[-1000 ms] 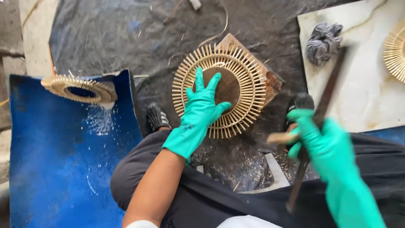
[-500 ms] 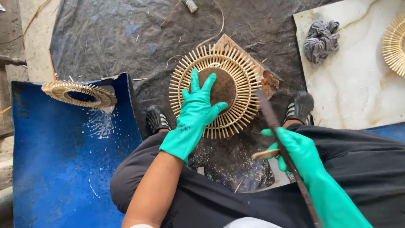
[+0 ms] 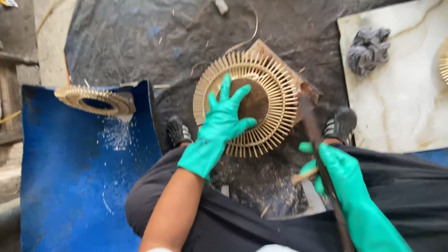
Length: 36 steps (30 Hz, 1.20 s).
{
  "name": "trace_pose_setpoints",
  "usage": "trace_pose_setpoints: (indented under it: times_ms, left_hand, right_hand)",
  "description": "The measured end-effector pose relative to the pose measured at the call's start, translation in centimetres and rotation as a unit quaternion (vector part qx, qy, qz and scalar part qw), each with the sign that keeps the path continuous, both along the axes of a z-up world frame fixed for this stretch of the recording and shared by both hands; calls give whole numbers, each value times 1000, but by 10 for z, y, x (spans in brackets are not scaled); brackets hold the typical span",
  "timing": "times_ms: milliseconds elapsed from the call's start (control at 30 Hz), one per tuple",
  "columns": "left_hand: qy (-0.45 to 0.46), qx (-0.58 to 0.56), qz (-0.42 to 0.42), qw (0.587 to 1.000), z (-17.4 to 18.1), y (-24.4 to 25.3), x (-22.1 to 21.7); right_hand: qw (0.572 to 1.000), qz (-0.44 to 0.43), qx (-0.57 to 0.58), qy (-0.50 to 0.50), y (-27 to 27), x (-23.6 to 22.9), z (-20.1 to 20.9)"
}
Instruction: The recorder uses a metal tool to sand and smooth the inner edge of a circular bamboo frame.
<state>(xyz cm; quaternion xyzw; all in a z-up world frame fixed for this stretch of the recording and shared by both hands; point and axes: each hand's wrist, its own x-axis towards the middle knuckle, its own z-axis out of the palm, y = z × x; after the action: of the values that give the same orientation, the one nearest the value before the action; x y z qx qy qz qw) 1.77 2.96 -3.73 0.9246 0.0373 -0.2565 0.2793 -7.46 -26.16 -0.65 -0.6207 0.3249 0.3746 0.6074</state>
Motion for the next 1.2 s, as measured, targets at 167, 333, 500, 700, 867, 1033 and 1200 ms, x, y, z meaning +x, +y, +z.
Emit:
trace_pose_setpoints:
  times_ms: [167,333,500,700,867,1033,1200]
  left_hand:
    - [-13,9,-21,1000,-4,4,7]
    - [49,16,-8,999,18,1,8]
    - [14,31,0,999,-8,-2,3]
    - [46,34,71,996,10,-17,-3]
    - [37,48,70,996,10,-19,-7]
    - [2,36,42,999,-1,-7,2]
    - [-21,11,79,997,1,-10,-8]
  right_hand:
    - [997,-10,27,-66,0,17,-12]
    - [999,27,22,-40,4,26,-9]
    - [998,61,-27,-20,8,25,6]
    - [1000,-15,20,10,10,-23,5]
    - [1000,-26,-4,7,20,-26,20]
    - [998,53,-13,26,10,-13,8]
    - [999,-37,19,-35,20,-2,9]
